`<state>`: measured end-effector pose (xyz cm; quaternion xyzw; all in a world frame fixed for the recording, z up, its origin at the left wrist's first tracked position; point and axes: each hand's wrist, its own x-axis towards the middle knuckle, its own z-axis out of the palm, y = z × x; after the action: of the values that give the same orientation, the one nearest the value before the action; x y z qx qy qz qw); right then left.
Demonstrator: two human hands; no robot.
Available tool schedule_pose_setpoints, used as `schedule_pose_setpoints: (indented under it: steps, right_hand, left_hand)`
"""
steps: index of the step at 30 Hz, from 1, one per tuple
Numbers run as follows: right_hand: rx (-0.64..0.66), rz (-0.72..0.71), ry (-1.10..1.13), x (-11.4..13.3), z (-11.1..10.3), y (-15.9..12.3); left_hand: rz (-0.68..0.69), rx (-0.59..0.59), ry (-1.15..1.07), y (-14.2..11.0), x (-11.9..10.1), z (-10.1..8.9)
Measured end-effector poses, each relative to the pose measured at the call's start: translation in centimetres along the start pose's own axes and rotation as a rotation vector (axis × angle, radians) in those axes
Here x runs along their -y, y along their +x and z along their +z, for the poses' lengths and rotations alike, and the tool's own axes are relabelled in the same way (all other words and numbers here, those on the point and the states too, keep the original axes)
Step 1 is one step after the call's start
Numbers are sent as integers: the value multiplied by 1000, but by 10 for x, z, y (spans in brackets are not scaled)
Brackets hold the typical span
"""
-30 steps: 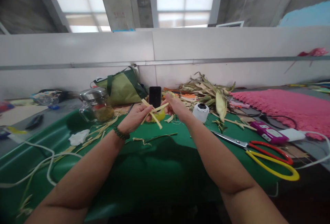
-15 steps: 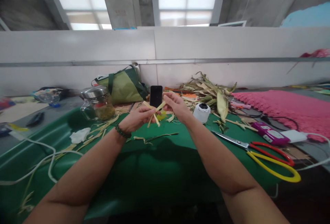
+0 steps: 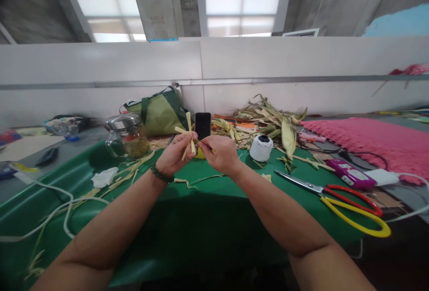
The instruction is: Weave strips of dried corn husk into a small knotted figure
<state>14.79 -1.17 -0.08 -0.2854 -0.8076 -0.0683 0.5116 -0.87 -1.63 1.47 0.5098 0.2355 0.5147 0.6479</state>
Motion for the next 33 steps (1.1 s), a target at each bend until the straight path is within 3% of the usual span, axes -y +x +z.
schedule_pose_setpoints:
  steps: [4,10,13,20,24,28,33]
  right_hand:
    - [-15,58,-3,2,3,-2]
    - [44,78,178,-6,1,1]
    - [61,69,128,-8,-4,2]
    - [101,-60,-38,-6,-1,-4]
    - [142,4,73,-14,4,-1]
    - [180,109,311,-21,-8,7]
    - [57,299,441,-12,-14,9]
  left_hand:
    - [46,-58,-53,0,1,6]
    - [-7,44,-68,1,7,4]
    - [-30,79,-72,0,8,3]
    - [-10,41,-101,-2,4,8]
    - [-45,-12,4,1,1,3]
    - [-57,-42,155,2,2,-2]
    - [-33,26,327,1,7,-1]
